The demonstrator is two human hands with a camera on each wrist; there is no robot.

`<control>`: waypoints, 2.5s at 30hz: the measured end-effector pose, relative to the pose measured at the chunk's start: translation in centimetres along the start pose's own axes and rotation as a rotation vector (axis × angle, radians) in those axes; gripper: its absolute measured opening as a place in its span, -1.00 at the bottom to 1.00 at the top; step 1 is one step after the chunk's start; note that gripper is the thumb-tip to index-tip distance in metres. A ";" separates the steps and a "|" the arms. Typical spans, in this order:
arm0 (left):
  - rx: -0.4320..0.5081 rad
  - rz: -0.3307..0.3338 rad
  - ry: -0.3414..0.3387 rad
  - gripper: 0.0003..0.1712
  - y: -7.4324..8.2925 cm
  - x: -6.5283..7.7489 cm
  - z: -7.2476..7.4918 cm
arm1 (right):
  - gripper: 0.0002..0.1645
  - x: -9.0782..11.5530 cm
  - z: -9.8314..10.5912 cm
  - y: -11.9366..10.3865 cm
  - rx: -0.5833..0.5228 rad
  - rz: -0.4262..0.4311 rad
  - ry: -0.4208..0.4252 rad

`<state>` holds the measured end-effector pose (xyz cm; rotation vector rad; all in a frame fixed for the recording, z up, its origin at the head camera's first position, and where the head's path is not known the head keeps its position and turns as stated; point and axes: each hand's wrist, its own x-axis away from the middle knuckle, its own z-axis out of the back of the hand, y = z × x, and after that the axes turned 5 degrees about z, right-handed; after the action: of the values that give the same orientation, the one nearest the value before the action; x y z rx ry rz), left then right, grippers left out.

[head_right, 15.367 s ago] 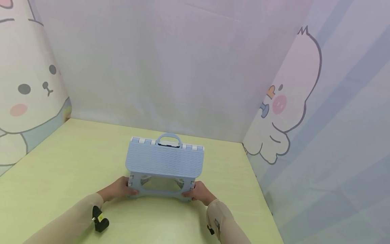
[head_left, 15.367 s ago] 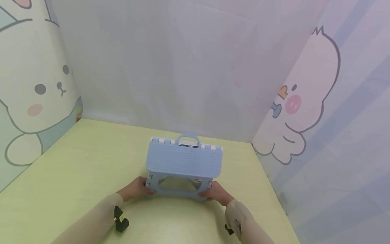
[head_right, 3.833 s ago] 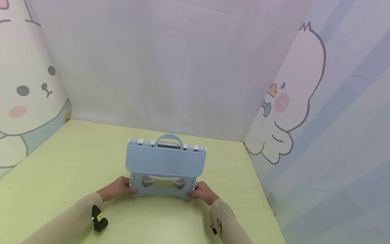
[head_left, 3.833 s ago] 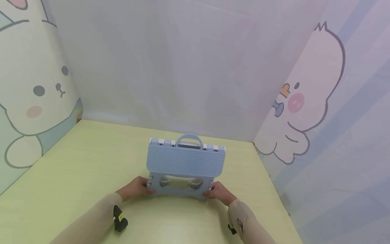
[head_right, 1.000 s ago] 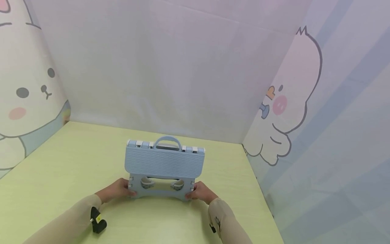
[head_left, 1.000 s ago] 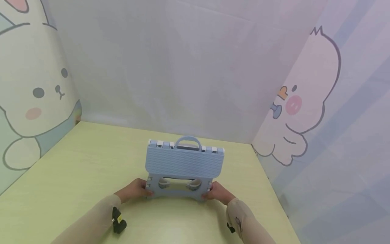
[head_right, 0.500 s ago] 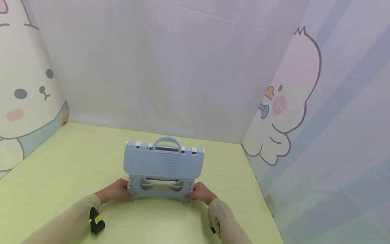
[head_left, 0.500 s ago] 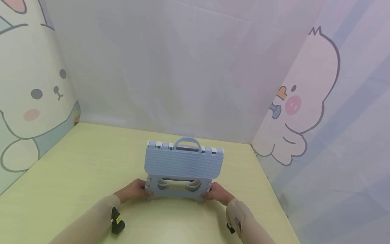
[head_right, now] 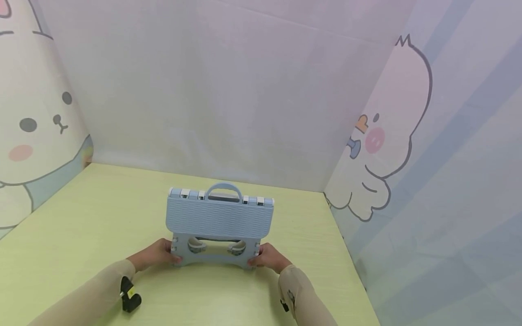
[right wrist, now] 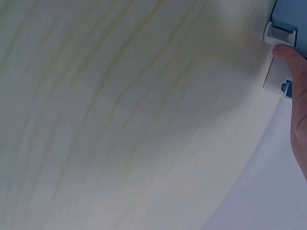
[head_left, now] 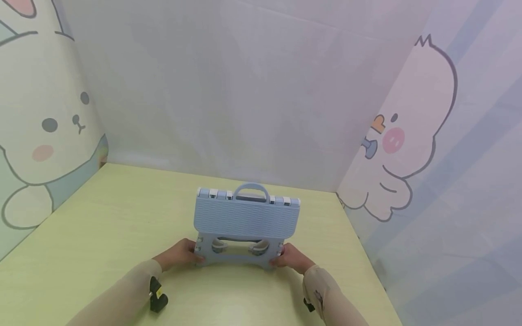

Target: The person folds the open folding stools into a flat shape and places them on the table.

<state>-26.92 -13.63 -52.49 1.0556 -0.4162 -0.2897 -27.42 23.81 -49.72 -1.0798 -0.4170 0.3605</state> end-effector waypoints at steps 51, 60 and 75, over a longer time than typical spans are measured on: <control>-0.005 0.008 -0.005 -0.60 -0.2 0.0 0.1 | -0.48 -0.6 0.2 0.6 0.004 0.005 -0.017; 0.000 -0.024 -0.020 -0.62 0.0 0.0 0.1 | -0.43 -0.3 0.4 0.4 0.034 0.009 -0.010; -0.010 -0.036 0.012 -0.62 -0.1 0.0 0.0 | -0.51 -0.1 0.2 0.2 0.087 0.022 0.026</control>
<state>-26.95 -13.70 -52.58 1.0555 -0.3847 -0.3175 -27.61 24.03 -49.81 -1.0038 -0.3633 0.3801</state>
